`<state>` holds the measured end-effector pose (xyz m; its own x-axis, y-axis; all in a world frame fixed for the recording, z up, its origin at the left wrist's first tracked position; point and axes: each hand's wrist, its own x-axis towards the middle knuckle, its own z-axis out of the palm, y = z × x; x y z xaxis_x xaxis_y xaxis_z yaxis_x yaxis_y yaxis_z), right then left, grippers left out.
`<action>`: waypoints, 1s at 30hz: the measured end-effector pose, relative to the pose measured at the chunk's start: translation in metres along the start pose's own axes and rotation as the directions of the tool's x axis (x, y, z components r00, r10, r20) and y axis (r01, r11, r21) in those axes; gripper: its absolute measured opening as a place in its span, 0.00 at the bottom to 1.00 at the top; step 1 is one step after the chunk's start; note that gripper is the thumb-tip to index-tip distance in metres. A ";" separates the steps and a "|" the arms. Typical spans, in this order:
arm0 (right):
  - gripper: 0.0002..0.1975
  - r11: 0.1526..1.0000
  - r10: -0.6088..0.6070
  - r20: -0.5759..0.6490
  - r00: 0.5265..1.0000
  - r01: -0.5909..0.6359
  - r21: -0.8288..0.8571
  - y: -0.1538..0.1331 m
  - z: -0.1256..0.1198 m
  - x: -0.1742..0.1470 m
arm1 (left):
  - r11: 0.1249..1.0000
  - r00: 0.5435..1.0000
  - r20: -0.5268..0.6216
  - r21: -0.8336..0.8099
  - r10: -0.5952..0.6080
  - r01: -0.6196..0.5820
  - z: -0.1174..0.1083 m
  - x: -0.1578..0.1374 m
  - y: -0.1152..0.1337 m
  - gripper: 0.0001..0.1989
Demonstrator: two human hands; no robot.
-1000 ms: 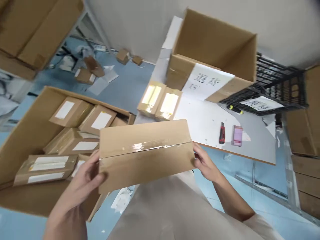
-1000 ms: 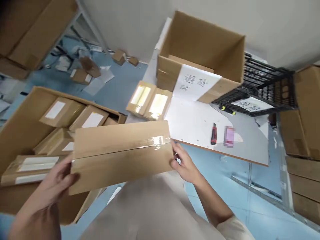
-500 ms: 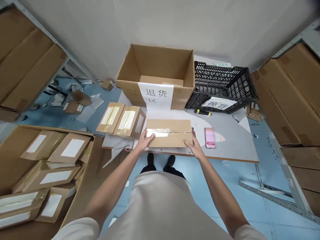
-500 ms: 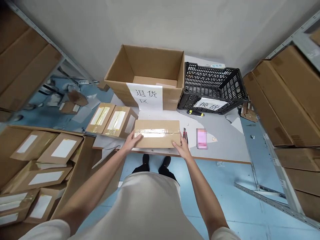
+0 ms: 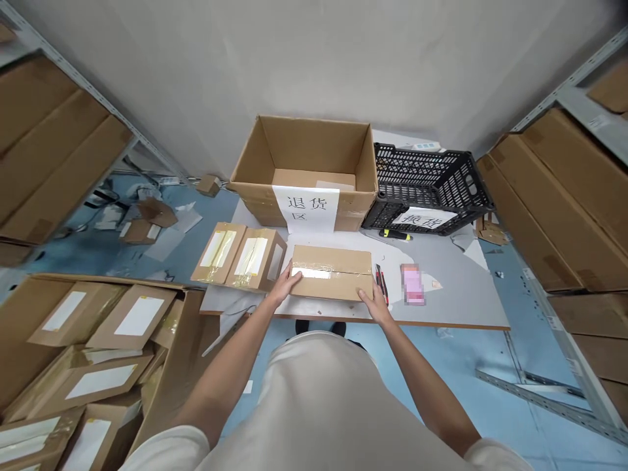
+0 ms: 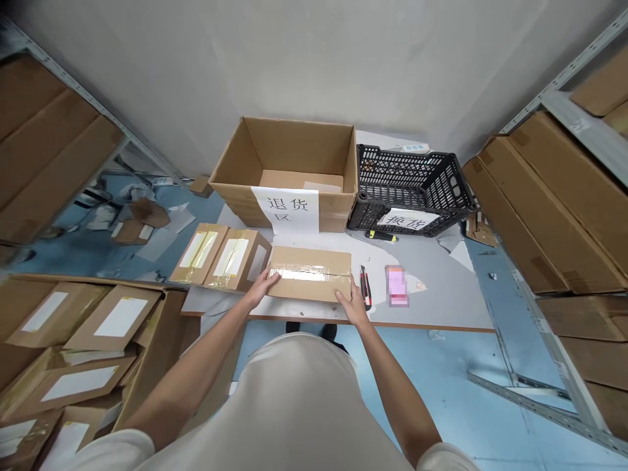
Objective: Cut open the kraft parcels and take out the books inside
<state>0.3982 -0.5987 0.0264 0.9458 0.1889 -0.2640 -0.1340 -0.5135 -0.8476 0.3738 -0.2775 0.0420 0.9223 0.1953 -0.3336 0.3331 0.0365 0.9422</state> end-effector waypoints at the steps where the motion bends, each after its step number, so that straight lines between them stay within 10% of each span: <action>1: 0.43 1.000 -0.019 0.017 1.000 0.018 0.025 0.005 -0.002 -0.001 | 1.000 0.999 0.026 0.002 0.019 -0.019 -0.005 -0.002 -0.006 0.38; 7: 0.52 0.998 -0.008 0.124 0.992 0.000 0.058 0.040 -0.001 -0.005 | 0.976 0.988 0.138 0.197 0.071 -0.098 -0.019 -0.018 -0.052 0.49; 16: 0.19 0.983 0.079 -0.006 0.997 -0.077 0.168 0.038 0.039 -0.003 | 0.988 0.995 0.073 0.135 0.064 -0.074 -0.001 -0.013 -0.077 0.38; 30: 0.27 0.983 0.002 -0.028 1.000 -0.007 -0.186 -0.010 -0.015 0.007 | 0.855 0.995 0.003 0.512 0.098 -0.086 -0.013 -0.002 0.000 0.30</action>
<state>0.4110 -0.6048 0.0399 0.9536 0.1643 -0.2522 -0.0832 -0.6613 -0.7455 0.3691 -0.2654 0.0434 0.9511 0.1948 -0.2396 0.3059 -0.4873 0.8179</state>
